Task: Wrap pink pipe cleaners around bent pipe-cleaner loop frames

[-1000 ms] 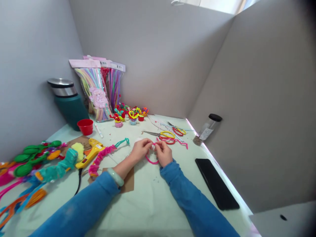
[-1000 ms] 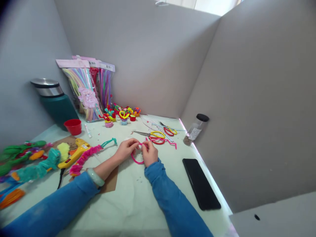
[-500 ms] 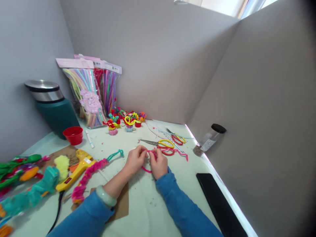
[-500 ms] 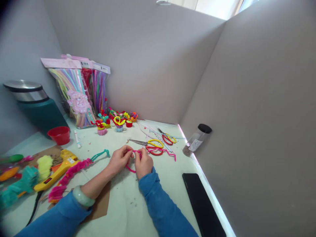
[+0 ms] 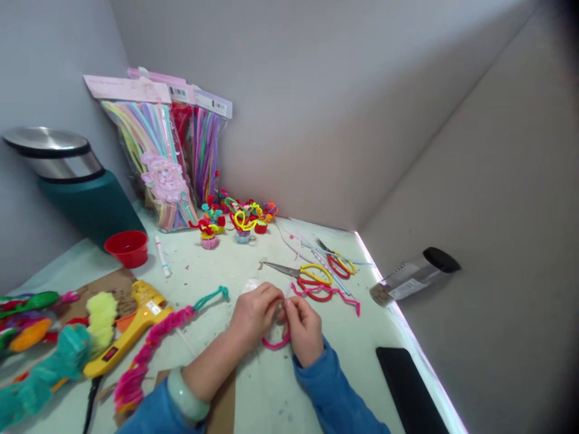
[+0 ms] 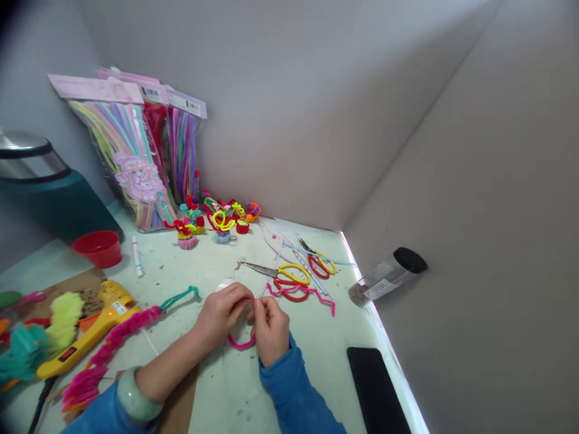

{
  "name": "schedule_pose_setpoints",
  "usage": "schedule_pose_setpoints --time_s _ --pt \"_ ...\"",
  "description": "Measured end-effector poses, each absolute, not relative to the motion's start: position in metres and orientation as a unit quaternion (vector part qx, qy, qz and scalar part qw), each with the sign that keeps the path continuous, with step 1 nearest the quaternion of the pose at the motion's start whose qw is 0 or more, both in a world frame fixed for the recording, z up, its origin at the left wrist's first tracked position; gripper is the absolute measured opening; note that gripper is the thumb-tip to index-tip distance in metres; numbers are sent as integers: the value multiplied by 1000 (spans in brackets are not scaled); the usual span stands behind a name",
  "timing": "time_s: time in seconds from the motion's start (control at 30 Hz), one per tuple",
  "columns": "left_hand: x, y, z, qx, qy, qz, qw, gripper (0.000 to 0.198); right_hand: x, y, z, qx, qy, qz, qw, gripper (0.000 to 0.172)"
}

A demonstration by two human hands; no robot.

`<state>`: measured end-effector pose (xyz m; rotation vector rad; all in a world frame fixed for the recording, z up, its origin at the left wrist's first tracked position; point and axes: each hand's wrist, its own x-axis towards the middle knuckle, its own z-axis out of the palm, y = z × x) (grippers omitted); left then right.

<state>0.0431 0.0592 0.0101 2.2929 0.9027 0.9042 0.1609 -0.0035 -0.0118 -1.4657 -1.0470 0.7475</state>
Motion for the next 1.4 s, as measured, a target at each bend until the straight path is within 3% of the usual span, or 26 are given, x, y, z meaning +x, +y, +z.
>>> schedule_pose_setpoints --time_s 0.23,0.53,0.8,1.23,1.4 --pt "46 62 15 819 301 378 308 19 165 0 -4 -600 -437 330 584 34" --pt "45 62 7 742 329 363 458 17 162 4 -8 -575 -409 312 636 20" --pt "45 67 8 569 341 281 694 33 157 0 -12 -620 -504 96 593 17" --pt "36 66 14 536 320 286 727 29 159 -5 -5 -561 -632 33 534 14" --pt "42 59 16 594 338 297 667 33 165 -3 -8 -585 -608 31 536 14"
